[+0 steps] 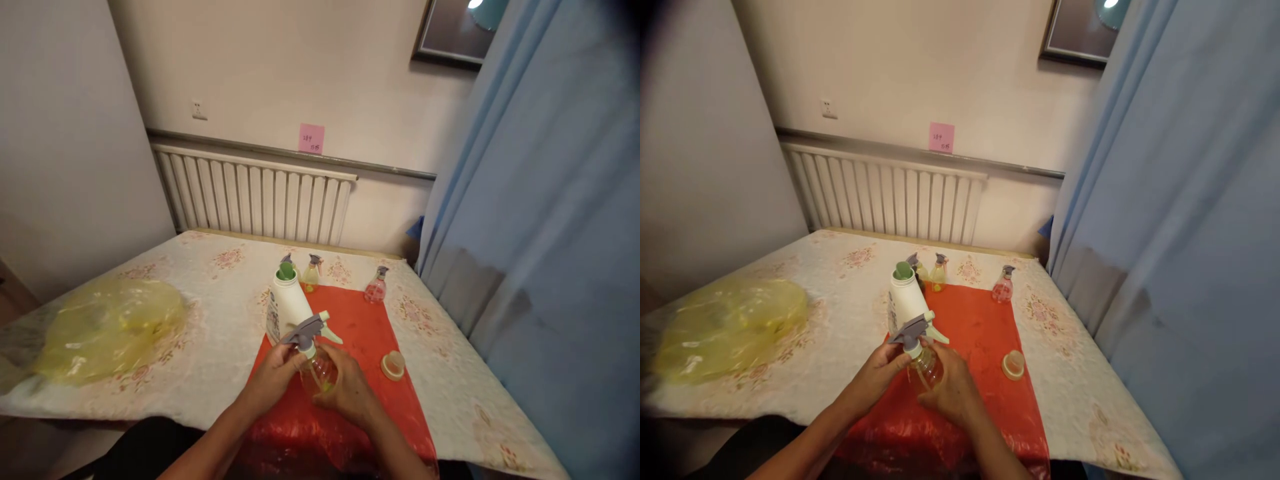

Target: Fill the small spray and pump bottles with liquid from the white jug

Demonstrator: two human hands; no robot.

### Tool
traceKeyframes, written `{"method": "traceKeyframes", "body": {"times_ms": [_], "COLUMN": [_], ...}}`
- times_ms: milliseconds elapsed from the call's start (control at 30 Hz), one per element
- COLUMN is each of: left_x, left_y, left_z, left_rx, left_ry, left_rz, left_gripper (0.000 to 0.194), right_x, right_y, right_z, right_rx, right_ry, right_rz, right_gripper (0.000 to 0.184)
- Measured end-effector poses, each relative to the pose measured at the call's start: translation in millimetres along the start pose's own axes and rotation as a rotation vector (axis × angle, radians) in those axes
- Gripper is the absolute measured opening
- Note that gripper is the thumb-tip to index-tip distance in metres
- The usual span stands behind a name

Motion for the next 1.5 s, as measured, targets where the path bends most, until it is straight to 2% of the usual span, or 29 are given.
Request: {"method": "traceKeyframes", "body": {"times_ms": [167, 367, 633, 833, 1033, 1167, 1367, 1500], "left_x": [4.0, 13.5, 5.7, 8.8, 13.4, 14.4, 12.3, 9.8], "left_y": [-6.4, -11.0, -14.1, -13.5, -9.3, -8.5, -15.3, -18.1], "left_z": [2.4, 11.0, 16.3, 18.2, 19.3, 19.4, 18.2, 19.1], "left_rx": [0.003, 0.028, 0.044, 0.051, 0.108, 0.137, -0.005, -0.039], "left_ry": [0.026, 0.073, 0.086, 0.087, 0.075, 0.053, -0.007, -0.016], "left_rz": [-0.061, -0.261, -0.176, -0.165, -0.077, -0.102, -0.082, -0.042], "left_gripper": [0.032, 0.042, 0.043, 0.039, 0.04, 0.04, 0.05, 0.051], "right_x": [0.6, 1.7, 4.5, 5.0, 4.0, 5.8, 8.4, 7.4], "right_y": [6.0, 16.6, 25.3, 24.1, 22.8, 23.3, 19.9, 18.7], "right_z": [-0.1, 1.4, -2.6, -2.1, -1.0, -0.5, -2.2, -1.3], "right_rx": [0.048, 0.103, 0.141, 0.163, 0.172, 0.167, 0.137, 0.132], "right_ry": [-0.037, -0.05, -0.082, -0.118, -0.148, -0.163, -0.129, -0.119], "right_rz": [0.122, 0.187, 0.198, 0.298, 0.295, 0.298, 0.296, 0.294], "right_gripper": [0.087, 0.084, 0.07, 0.073, 0.07, 0.071, 0.065, 0.063]}}
Point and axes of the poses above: each hand's wrist, its own z-axis towards the middle knuckle, its own y-axis out of the back of the hand, x = y × z, the point moved 1 cm from there along z, towards the middle knuckle, and after that the axes turned 10 degrees about -z, right-handed, at the moved point
